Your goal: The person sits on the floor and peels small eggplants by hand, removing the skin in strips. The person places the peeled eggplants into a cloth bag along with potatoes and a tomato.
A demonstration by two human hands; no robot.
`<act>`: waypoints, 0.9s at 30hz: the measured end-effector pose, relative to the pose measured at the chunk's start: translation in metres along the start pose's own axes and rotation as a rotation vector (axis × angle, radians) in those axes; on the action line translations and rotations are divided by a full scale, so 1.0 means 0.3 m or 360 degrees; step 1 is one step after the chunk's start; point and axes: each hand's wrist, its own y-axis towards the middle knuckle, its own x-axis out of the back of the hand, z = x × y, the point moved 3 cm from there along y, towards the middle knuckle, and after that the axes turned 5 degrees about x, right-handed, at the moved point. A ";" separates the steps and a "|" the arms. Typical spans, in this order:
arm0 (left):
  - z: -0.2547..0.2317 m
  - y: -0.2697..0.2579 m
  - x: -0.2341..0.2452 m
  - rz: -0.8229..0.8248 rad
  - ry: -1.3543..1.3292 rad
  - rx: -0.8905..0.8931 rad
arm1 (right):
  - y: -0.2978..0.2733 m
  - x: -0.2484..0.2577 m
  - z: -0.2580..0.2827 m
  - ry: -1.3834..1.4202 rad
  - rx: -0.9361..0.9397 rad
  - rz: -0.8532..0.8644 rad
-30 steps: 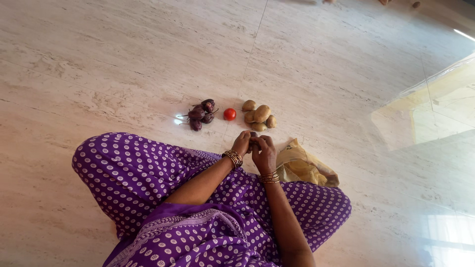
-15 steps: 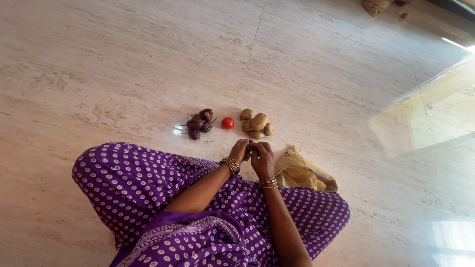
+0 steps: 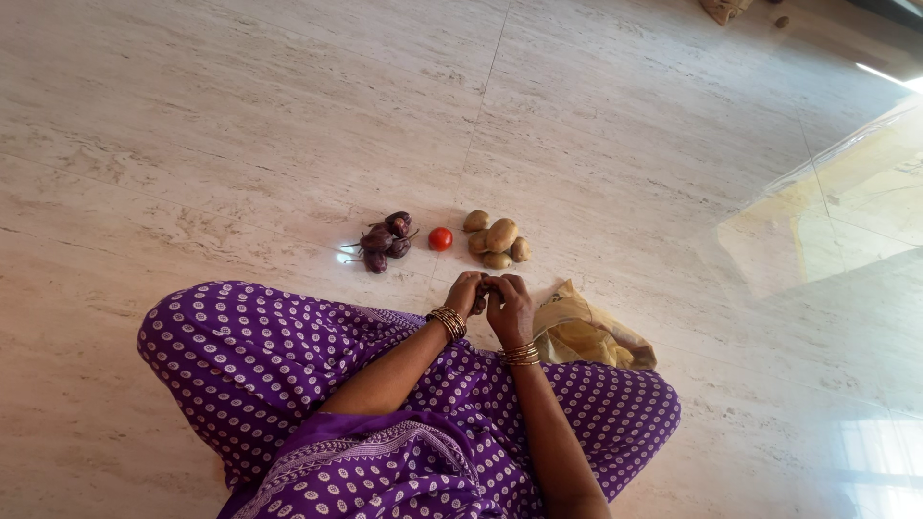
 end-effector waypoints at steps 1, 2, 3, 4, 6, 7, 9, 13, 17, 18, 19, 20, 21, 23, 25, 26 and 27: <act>0.000 -0.002 0.000 -0.0007 -0.0007 -0.0007 | -0.004 0.000 0.000 0.0033 -0.0002 0.0022; 0.001 -0.003 0.002 -0.0018 -0.0002 0.0004 | -0.005 -0.003 0.000 0.0068 -0.0002 0.0044; 0.002 -0.003 0.004 -0.0029 0.0002 0.0015 | -0.007 -0.005 0.000 0.0103 -0.0002 0.0067; 0.000 -0.001 0.008 -0.0042 0.0008 0.0024 | -0.002 -0.003 0.001 0.0066 0.0029 0.0007; 0.003 0.004 0.006 -0.0009 -0.0020 0.0041 | 0.003 0.004 0.006 -0.0008 0.0091 -0.0112; 0.005 0.006 0.006 0.0008 -0.0033 0.0050 | 0.004 0.002 0.007 -0.0008 0.0089 -0.0106; 0.008 0.010 0.008 0.0025 -0.0054 0.0047 | -0.001 0.002 0.009 -0.0013 0.0080 -0.0093; 0.004 0.011 0.012 0.0031 -0.0077 0.0041 | -0.008 -0.007 0.014 0.0058 0.0042 0.0058; -0.015 -0.012 0.006 0.0015 -0.0081 0.0072 | 0.011 0.006 0.028 -0.0027 0.0115 -0.0102; -0.017 -0.020 0.002 0.0010 -0.0080 0.0069 | 0.010 0.013 0.030 -0.0037 0.0120 -0.0131; -0.020 -0.026 -0.001 0.0004 -0.0080 0.0066 | 0.007 0.010 0.032 -0.0005 0.0085 -0.0073; -0.025 -0.031 -0.004 0.0003 -0.0098 0.0055 | 0.003 0.008 0.034 0.0025 0.0051 -0.0014; -0.031 -0.034 -0.003 0.0002 -0.0117 0.0045 | 0.000 0.006 0.035 0.0055 0.0016 0.0045; -0.037 -0.041 -0.005 -0.0015 -0.0108 0.0036 | 0.000 0.009 0.041 0.0073 0.0043 0.0034; -0.043 -0.044 -0.001 -0.0049 -0.0050 0.0038 | 0.009 0.013 0.045 0.0045 0.0070 -0.0019; -0.045 -0.044 -0.001 -0.0057 -0.0006 0.0016 | 0.014 0.017 0.046 0.0003 0.0080 -0.0067; -0.043 -0.044 -0.003 -0.0066 0.0038 -0.0007 | 0.018 0.019 0.047 -0.0038 0.0090 -0.0114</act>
